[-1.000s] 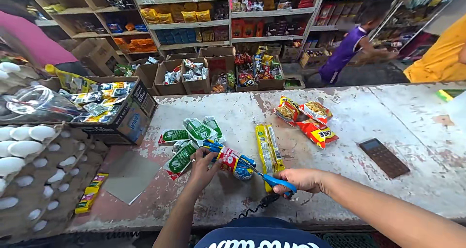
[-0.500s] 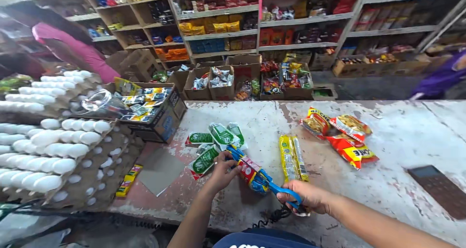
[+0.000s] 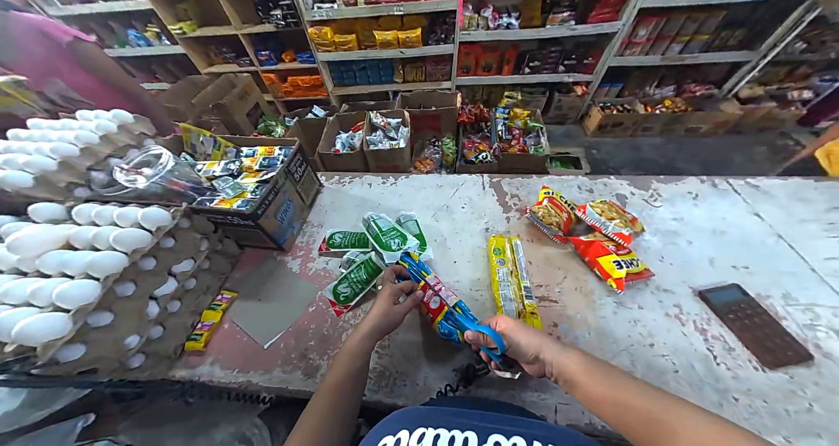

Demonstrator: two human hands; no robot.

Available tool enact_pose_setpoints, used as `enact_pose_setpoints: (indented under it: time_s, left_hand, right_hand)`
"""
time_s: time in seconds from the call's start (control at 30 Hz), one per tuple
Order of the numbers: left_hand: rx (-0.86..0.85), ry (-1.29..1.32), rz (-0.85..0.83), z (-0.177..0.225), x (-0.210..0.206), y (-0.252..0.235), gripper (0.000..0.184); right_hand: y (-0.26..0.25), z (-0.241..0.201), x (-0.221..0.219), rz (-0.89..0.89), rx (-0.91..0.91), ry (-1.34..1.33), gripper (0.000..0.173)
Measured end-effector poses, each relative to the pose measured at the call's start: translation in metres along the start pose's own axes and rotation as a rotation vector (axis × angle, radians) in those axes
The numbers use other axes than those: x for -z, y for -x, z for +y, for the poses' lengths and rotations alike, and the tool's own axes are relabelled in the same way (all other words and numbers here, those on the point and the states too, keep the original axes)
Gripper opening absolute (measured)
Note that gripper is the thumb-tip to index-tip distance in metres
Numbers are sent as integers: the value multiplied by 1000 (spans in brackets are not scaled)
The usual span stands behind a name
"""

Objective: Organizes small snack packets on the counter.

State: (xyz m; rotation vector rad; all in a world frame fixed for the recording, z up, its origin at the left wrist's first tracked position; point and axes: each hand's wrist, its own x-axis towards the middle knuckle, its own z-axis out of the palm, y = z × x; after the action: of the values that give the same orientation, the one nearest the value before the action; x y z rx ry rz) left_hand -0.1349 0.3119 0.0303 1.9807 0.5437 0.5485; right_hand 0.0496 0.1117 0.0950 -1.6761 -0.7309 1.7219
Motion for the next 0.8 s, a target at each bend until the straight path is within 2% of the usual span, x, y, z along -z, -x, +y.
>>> enact_pose_setpoints:
  time_s: [0.17, 0.27, 0.37, 0.4, 0.47, 0.53, 0.57, 0.6, 0.7, 0.73, 0.8]
  left_hand:
    - [24, 24, -23, 2, 7, 2, 26]
    - [-22, -165, 105, 13, 0, 16, 32]
    - [-55, -375, 272, 42, -8, 47, 77]
    - [-93, -334, 306, 49, -11, 59, 91]
    - [-150, -6, 245, 59, -18, 78, 105]
    - [-150, 405, 134, 64, -26, 87, 95]
    - [-105, 529, 157, 65, -27, 89, 78]
    - [-41, 541, 230, 66, -23, 91, 63]
    - [182, 281, 463, 59, 29, 93, 49]
    - [279, 138, 510, 51, 56, 94, 48]
    - [554, -143, 503, 28, 111, 96, 50]
  right_hand:
    - [1, 15, 0, 17, 121, 24, 22]
    - [16, 12, -6, 68, 201, -25, 22]
    - [27, 3, -21, 66, 350, -85, 22]
    - [28, 0, -28, 44, 382, -99, 24]
    - [19, -8, -45, 19, 428, -2, 22]
    - [3, -15, -67, 30, 477, 229, 20]
    - [-5, -17, -78, 16, 515, 304, 21]
    - [-10, -18, -88, -11, 542, 331, 24]
    - [-11, -25, -94, 8, 682, 332, 30]
    - [-9, -28, -87, 77, 735, 359, 30]
    - [-9, -30, -64, 316, 818, 515, 29]
